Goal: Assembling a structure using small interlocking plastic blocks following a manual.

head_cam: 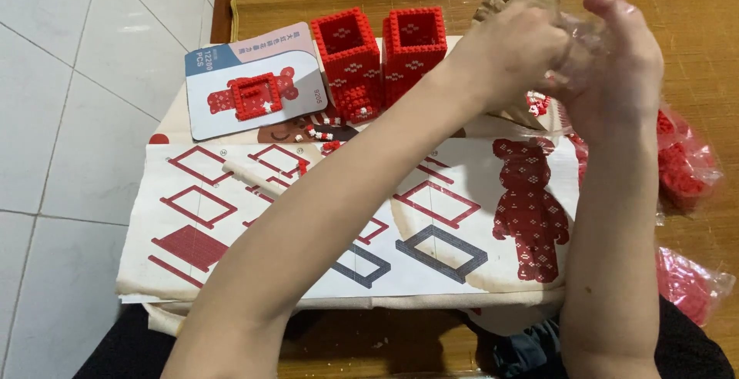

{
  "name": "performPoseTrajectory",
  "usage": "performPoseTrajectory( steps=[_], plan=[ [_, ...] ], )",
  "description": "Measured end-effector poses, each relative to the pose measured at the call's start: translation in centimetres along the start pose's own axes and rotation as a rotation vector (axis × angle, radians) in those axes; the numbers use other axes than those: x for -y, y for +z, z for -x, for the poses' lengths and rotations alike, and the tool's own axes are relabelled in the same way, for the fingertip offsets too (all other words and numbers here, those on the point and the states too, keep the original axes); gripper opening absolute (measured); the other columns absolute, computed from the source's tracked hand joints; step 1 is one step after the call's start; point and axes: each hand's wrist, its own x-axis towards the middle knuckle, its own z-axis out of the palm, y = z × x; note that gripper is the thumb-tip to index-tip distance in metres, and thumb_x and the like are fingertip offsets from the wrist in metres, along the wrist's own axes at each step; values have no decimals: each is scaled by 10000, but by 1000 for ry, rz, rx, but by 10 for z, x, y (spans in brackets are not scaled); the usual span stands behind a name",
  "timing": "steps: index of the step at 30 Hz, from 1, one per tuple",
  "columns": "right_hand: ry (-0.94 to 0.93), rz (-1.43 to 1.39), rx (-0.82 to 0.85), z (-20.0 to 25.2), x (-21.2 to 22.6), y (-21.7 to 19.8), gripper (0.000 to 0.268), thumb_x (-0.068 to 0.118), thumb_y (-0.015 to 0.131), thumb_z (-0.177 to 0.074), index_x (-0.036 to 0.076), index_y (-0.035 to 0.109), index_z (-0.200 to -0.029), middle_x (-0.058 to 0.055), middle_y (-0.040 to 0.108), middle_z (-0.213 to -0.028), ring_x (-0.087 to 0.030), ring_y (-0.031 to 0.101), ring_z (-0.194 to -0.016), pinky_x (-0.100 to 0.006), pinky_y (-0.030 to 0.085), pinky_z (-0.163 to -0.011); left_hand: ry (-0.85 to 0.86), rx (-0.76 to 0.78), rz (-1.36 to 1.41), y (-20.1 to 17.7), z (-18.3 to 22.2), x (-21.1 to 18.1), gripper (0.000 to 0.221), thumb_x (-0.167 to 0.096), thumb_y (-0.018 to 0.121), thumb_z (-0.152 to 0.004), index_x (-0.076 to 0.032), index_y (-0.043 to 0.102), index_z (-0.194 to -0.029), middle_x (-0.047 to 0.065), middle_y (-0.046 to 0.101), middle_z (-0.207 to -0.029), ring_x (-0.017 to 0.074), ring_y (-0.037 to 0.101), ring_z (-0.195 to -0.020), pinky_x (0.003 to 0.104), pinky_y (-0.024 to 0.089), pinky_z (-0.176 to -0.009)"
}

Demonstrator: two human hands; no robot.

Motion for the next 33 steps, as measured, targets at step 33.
performPoseTrajectory(
  steps=[33],
  plan=[
    [-1062, 1308, 806, 86, -130, 119, 358, 313, 767, -919, 84, 716, -1191, -178, 704, -1235, -362, 633, -1247, -456, 452, -1024, -604, 8, 217, -130, 290, 24, 234, -103, 671, -965, -111, 748, -1187, 104, 751, -937, 312, 753, -903, 379, 595, -790]
  ],
)
